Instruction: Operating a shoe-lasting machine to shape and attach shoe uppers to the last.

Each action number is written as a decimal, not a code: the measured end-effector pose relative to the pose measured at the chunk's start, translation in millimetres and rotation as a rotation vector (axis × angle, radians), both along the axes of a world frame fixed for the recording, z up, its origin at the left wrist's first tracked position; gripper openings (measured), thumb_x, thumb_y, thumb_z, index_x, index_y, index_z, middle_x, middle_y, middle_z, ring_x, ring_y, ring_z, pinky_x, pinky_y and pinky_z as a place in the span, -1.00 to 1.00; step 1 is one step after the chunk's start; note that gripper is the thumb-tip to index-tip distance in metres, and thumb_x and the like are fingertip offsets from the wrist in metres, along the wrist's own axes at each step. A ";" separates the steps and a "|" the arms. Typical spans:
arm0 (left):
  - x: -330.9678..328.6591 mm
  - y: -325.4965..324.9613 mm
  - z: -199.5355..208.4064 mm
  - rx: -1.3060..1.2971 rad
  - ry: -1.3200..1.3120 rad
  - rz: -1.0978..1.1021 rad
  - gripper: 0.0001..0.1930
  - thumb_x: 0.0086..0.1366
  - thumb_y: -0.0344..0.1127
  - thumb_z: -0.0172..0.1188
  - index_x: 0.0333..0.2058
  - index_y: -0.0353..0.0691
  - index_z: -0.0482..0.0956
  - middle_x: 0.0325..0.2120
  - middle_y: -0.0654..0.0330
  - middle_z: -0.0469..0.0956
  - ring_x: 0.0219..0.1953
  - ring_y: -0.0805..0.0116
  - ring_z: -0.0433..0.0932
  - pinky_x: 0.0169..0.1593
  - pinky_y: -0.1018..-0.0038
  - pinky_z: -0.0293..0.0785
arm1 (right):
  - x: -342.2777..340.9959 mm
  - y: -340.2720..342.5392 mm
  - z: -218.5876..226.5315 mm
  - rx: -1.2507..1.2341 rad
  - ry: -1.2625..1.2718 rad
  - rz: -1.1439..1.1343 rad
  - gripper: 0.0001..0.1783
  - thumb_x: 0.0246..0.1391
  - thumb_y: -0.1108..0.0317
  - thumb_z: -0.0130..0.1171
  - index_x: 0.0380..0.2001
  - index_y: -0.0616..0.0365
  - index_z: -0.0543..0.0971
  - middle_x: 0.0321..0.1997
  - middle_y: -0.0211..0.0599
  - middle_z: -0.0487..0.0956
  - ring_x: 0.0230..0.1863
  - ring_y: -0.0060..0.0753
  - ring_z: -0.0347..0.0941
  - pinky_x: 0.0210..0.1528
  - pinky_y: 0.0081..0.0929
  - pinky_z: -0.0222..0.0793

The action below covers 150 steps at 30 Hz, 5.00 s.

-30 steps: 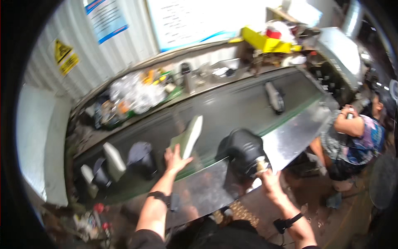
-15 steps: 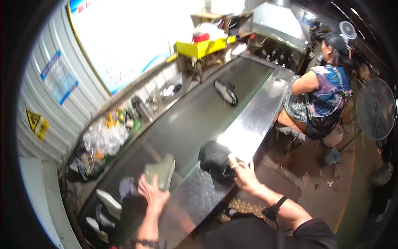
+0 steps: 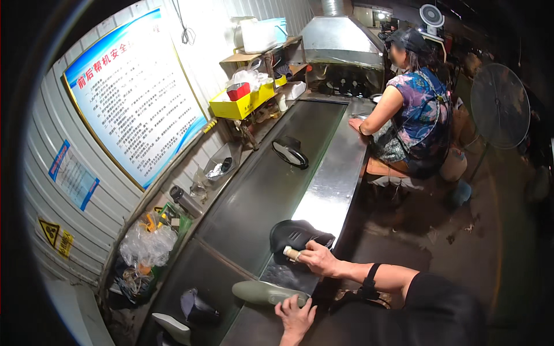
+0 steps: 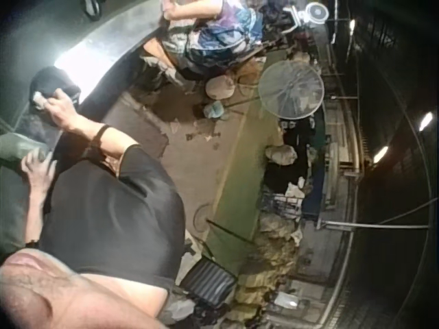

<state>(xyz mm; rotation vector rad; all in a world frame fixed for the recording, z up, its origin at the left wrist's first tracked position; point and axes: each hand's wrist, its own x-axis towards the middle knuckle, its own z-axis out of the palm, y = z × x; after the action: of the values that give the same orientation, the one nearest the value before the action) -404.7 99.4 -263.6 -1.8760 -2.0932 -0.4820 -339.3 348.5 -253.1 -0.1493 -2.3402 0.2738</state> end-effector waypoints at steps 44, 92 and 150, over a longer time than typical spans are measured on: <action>-62.1 39.9 6.9 0.072 -1.062 0.833 -0.18 -0.01 -0.30 0.48 0.23 -0.19 0.29 0.39 -0.20 -0.10 0.42 -0.10 -0.04 0.38 0.12 0.04 | 91.5 6.1 11.3 -2.008 0.263 -0.159 -0.19 0.17 0.43 0.24 0.35 -0.24 0.05 -0.03 -0.40 0.57 -0.08 -0.47 0.55 -0.12 -0.37 0.55; -170.5 22.7 -58.2 0.464 -1.314 1.001 -0.71 0.36 -0.31 0.17 -0.05 -0.39 0.61 -0.19 0.04 0.67 -0.19 0.32 0.58 -0.06 0.35 0.49 | 54.8 -104.1 -46.4 -1.002 0.226 0.497 0.19 -0.10 0.42 0.49 0.43 0.31 -0.11 0.51 -0.03 -0.01 0.50 -0.18 -0.02 0.44 -0.32 -0.03; -107.2 -83.9 47.8 0.788 -1.359 1.305 -0.82 0.07 -0.31 0.29 -0.34 -0.24 0.62 -0.47 0.27 0.54 -0.38 0.42 0.48 -0.25 0.44 0.42 | -6.3 -52.0 55.5 -0.970 -0.734 1.175 0.04 0.08 0.03 0.34 0.40 0.24 -0.03 0.40 0.02 0.21 0.45 0.00 0.08 0.45 -0.02 -0.11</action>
<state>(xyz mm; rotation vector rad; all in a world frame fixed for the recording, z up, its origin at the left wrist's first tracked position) -511.9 15.5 -215.8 0.6347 -2.4397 -1.9778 -345.6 296.5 -197.7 0.8193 -2.4501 2.2024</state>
